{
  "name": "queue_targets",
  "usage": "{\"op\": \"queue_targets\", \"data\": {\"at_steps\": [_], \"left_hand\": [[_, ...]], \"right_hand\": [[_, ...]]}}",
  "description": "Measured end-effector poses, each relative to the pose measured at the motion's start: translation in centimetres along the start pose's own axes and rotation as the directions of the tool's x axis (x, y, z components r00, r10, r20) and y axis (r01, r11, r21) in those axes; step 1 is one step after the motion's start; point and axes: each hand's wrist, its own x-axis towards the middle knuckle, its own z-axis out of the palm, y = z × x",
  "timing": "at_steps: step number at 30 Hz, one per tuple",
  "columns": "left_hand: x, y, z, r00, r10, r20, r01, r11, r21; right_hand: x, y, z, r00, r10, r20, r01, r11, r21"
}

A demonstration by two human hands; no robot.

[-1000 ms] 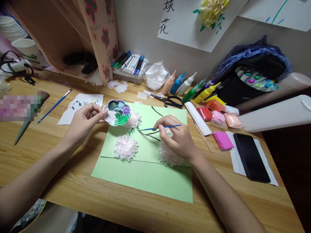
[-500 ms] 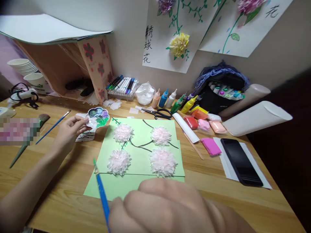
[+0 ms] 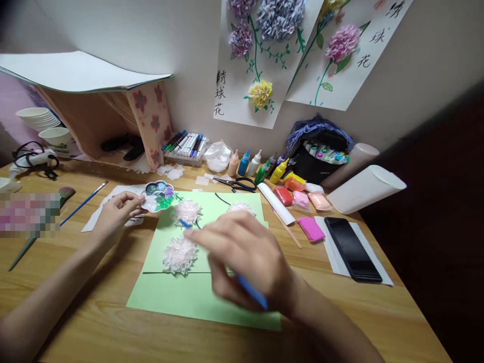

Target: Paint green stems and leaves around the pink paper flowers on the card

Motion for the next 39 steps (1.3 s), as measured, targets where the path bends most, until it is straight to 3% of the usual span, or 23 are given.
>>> {"op": "queue_targets", "data": {"at_steps": [3, 6, 16, 24, 27, 30, 34, 39], "left_hand": [[-1.3, 0.0, 1.0, 0.996, -0.009, 0.094, 0.009, 1.000, -0.001], [-2.3, -0.2, 1.8, 0.987, -0.006, 0.158, 0.006, 1.000, 0.001], [-3.0, -0.7, 2.0, 0.975, 0.018, 0.220, -0.016, 1.000, -0.010], [-3.0, -0.7, 1.8, 0.975, 0.018, 0.223, -0.017, 1.000, -0.004], [-2.7, -0.8, 1.7, 0.975, 0.029, 0.220, -0.027, 1.000, -0.012], [-2.4, -0.8, 1.5, 0.979, 0.035, 0.201, -0.036, 0.999, -0.002], [-2.0, -0.4, 1.2, 0.986, 0.044, 0.162, -0.047, 0.999, 0.014], [-1.9, -0.1, 1.1, 0.989, 0.071, 0.133, -0.077, 0.996, 0.043]], "right_hand": [[0.4, 2.8, 1.4, 0.989, 0.148, 0.000, -0.147, 0.982, 0.120], [0.1, 4.2, 2.5, 0.969, 0.232, 0.082, -0.244, 0.951, 0.188], [-0.8, 4.6, 4.3, 0.938, 0.237, 0.254, -0.295, 0.929, 0.222], [-1.1, 4.8, 4.7, 0.948, 0.248, 0.199, -0.291, 0.928, 0.233], [-1.2, 5.0, 4.5, 0.950, 0.297, 0.100, -0.313, 0.910, 0.271], [-1.3, 5.5, 4.0, 0.913, 0.408, -0.012, -0.382, 0.865, 0.325], [-1.4, 6.2, 3.6, 0.878, 0.473, 0.075, -0.474, 0.838, 0.270], [-2.0, 6.5, 4.6, 0.903, 0.403, 0.150, -0.421, 0.900, 0.115]]}}
